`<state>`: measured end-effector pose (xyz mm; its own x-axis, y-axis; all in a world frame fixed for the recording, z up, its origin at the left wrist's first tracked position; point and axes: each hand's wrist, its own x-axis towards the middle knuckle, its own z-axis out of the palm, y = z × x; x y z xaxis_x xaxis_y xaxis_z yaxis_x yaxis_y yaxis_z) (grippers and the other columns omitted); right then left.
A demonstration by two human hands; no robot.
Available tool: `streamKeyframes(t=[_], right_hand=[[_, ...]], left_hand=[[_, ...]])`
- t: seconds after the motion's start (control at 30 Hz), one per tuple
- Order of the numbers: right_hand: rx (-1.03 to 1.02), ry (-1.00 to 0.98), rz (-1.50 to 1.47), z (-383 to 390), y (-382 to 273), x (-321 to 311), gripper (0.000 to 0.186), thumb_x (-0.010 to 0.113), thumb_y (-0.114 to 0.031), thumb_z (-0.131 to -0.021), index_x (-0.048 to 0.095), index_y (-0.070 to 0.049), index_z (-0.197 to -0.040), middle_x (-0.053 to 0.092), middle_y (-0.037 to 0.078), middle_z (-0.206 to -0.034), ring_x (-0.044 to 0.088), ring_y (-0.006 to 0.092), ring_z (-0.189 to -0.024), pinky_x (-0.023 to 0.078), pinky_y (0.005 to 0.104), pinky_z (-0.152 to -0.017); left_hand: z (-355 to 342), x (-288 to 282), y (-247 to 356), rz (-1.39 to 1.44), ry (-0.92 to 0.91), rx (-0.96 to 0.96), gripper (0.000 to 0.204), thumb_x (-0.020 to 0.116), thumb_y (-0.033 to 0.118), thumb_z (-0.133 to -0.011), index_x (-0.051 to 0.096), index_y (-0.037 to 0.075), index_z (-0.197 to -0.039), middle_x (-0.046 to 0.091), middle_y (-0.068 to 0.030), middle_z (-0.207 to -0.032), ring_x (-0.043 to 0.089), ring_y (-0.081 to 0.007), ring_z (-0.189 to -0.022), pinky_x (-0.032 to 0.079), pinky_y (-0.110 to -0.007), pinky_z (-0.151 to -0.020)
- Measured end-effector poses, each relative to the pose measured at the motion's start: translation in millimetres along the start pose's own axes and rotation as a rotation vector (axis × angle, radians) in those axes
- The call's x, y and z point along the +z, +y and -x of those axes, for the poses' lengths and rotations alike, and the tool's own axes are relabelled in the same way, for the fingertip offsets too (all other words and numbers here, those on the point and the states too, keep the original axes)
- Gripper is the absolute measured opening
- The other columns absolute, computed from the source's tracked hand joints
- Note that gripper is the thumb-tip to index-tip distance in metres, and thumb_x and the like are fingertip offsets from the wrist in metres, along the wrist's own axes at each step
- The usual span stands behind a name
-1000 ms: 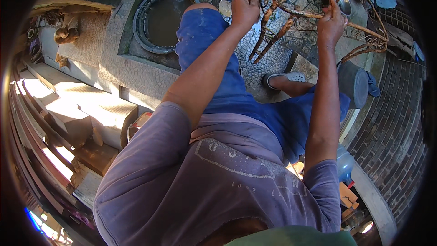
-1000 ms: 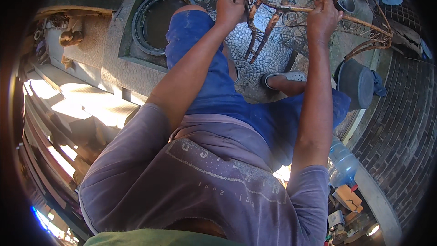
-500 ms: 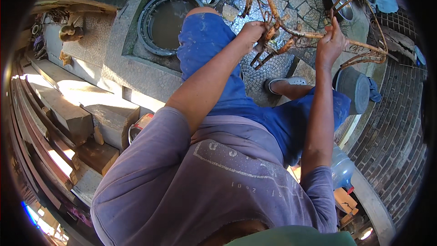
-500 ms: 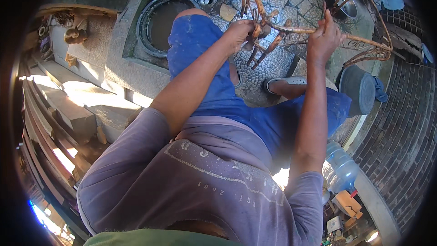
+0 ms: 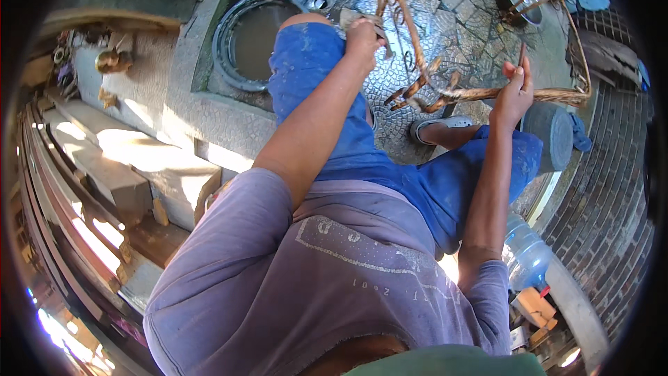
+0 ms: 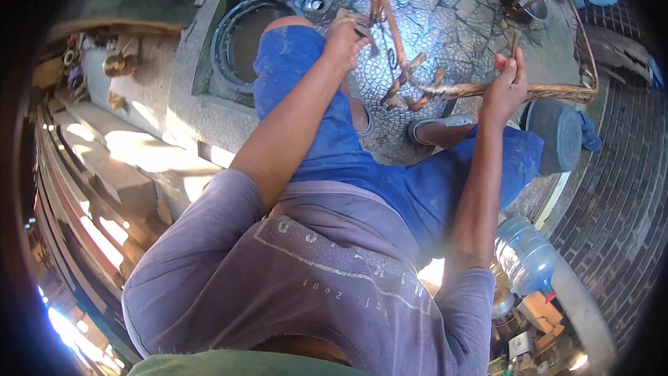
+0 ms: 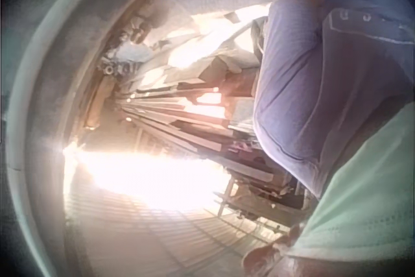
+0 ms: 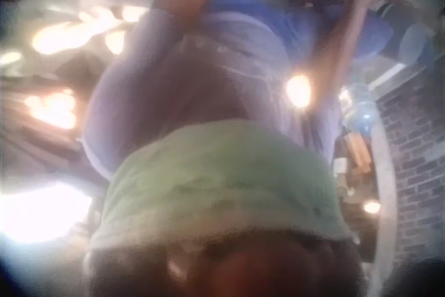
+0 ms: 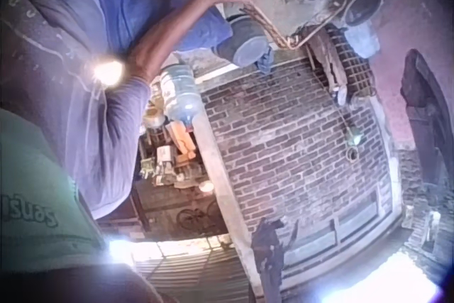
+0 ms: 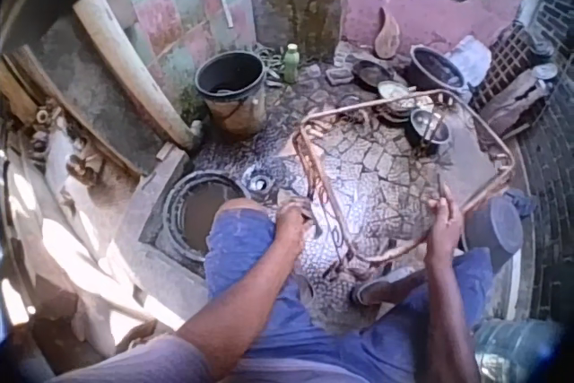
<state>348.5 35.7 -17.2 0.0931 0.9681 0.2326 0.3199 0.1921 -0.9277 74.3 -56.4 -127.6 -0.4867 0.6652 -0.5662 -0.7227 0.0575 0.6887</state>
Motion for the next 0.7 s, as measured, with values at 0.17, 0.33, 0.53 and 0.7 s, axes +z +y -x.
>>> streamKeyframes(t=[0.17,0.33,0.53,0.7], right_hand=[[0.126,0.031,-0.063,18,25,-15,0.04,0.05,-0.022,-0.105,0.057,0.002,-0.135,0.07,0.008,-0.096,0.063,0.0134,-0.085,0.051,0.0293,-0.083],[0.26,0.093,-0.104,26,21,-15,0.038,0.049,-0.017,-0.105,0.057,0.002,-0.137,0.07,0.007,-0.094,0.061,0.0108,-0.082,0.05,0.0266,-0.079],[0.302,0.113,-0.142,32,40,-27,0.038,0.049,-0.017,-0.105,0.057,0.002,-0.137,0.07,0.006,-0.092,0.061,0.0102,-0.079,0.05,0.0252,-0.076],[0.317,0.084,-0.072,36,37,-25,0.036,0.047,-0.015,-0.105,0.059,-0.001,-0.136,0.069,0.005,-0.092,0.061,0.0092,-0.08,0.05,0.0252,-0.076]], left_hand=[[-33,-16,12,-0.279,-0.039,0.291,0.025,0.058,0.015,-0.093,0.066,0.007,-0.116,0.064,-0.0095,-0.102,0.065,-0.0244,-0.098,0.055,-0.039,-0.08],[-30,27,43,-0.186,-0.059,0.176,0.026,0.05,0.026,-0.096,0.061,0.005,-0.107,0.064,-0.0067,-0.093,0.062,-0.0154,-0.076,0.05,-0.029,-0.062],[-39,49,46,-0.331,-0.149,0.177,0.032,0.059,0.036,-0.094,0.062,0.005,-0.093,0.064,-0.0047,-0.082,0.059,-0.0149,-0.068,0.045,-0.03,-0.057],[-55,61,35,-0.759,0.081,0.451,0.034,0.078,0.03,-0.076,0.063,0.0,-0.071,0.067,-0.0137,-0.075,0.065,-0.0273,-0.066,0.05,-0.037,-0.067]])
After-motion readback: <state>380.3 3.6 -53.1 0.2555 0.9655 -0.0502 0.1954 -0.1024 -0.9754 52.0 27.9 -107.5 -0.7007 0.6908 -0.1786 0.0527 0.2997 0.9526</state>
